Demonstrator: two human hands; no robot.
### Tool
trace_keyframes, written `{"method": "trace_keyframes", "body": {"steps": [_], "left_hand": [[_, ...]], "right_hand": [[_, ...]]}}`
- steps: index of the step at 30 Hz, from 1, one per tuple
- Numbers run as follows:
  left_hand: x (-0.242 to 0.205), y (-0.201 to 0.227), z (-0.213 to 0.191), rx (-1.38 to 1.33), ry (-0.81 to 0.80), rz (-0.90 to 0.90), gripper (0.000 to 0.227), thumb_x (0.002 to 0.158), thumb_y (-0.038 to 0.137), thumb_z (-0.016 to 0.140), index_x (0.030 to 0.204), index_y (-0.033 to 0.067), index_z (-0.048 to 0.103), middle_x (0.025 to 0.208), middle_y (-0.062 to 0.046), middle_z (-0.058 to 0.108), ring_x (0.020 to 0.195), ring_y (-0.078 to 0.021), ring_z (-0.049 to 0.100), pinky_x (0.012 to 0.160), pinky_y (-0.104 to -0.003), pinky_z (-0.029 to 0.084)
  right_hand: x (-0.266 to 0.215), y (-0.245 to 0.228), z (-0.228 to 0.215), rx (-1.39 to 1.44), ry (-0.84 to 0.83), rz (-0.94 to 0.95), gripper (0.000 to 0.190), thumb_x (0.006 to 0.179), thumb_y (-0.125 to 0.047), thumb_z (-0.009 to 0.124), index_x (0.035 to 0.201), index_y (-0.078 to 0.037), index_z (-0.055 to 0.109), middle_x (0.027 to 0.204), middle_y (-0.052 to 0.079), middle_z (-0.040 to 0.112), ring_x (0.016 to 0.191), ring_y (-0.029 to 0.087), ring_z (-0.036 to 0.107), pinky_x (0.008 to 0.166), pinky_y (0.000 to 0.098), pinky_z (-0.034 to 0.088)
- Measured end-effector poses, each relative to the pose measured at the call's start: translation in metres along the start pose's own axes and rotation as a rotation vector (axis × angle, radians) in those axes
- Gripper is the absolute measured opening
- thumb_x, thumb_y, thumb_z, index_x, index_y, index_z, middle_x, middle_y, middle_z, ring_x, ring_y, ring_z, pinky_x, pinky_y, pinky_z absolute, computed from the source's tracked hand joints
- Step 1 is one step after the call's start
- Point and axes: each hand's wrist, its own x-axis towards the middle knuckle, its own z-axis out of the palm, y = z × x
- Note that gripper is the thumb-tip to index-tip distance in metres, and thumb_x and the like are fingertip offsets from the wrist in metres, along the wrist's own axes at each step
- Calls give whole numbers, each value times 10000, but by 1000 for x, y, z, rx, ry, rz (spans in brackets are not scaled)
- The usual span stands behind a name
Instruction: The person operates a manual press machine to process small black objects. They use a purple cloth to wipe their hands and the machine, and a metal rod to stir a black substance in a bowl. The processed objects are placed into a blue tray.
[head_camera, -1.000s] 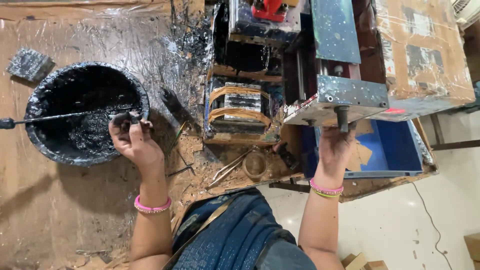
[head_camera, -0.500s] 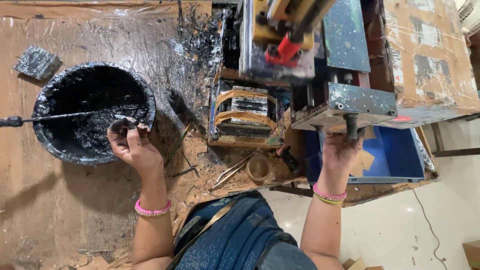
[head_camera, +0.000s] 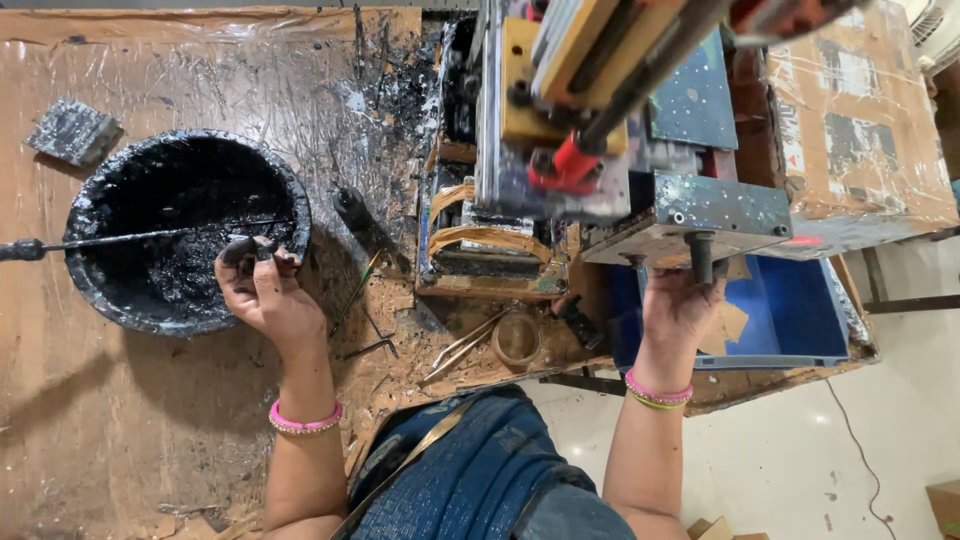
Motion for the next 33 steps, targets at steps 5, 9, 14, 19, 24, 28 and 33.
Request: {"method": "trace_keyframes", "body": {"steps": [5, 9, 14, 19, 24, 28, 33], "left_hand": [[-1, 1, 2, -5, 12, -19, 167, 1034, -24, 611, 1183, 51, 606, 1079, -47, 653, 902, -164, 643, 782, -323, 583], [-1, -5, -2, -21, 30, -32, 175, 1027, -30, 612, 1179, 55, 597, 1087, -50, 658, 898, -162, 637, 788, -323, 582], [-2, -10, 3, -59, -15, -27, 174, 1031, -27, 592, 1185, 53, 603, 1092, -65, 664, 908, -183, 640, 779, -340, 569], [-4, -13, 4, -59, 3, -44, 174, 1027, -26, 599, 1184, 49, 607, 1086, -64, 662, 902, -182, 638, 772, -340, 566], [-6, -13, 2, -66, 23, -64, 173, 1016, -29, 608, 1166, 56, 605, 1086, -61, 665, 899, -185, 644, 764, -334, 569], [-5, -13, 2, -80, -2, -55, 169, 1025, -30, 607, 1175, 50, 609, 1088, -68, 669, 902, -180, 640, 771, -336, 571], [-3, -13, 1, -63, -9, -29, 151, 1039, -32, 612, 1171, 42, 611, 1087, -72, 670, 914, -188, 649, 773, -342, 577]], "right_hand": [[-15, 8, 47, 29, -30, -26, 459, 996, -362, 705, 1379, -117, 646, 1393, 76, 675, 1312, 274, 630, 1143, 487, 526], [-10, 7, 28, -24, -58, -47, 483, 956, -376, 717, 1380, -159, 635, 1425, 50, 662, 1339, 264, 624, 1153, 475, 517], [-6, 5, 20, -71, -36, -47, 516, 994, -387, 722, 1429, -129, 623, 1466, 62, 643, 1362, 258, 607, 1192, 464, 506], [-1, 4, 11, -50, -31, -32, 491, 995, -358, 709, 1413, -117, 625, 1445, 70, 646, 1339, 272, 619, 1158, 475, 514], [-3, 2, 14, 16, -28, -7, 460, 1021, -340, 712, 1412, -115, 624, 1447, 75, 643, 1343, 279, 612, 1149, 473, 525], [-9, 5, 30, -13, 24, -17, 494, 958, -345, 728, 1380, -103, 647, 1423, 89, 666, 1318, 283, 624, 1106, 479, 543], [-3, 2, 16, 10, 42, 0, 472, 980, -336, 710, 1386, -107, 637, 1429, 77, 660, 1334, 272, 622, 1139, 481, 544]]}}
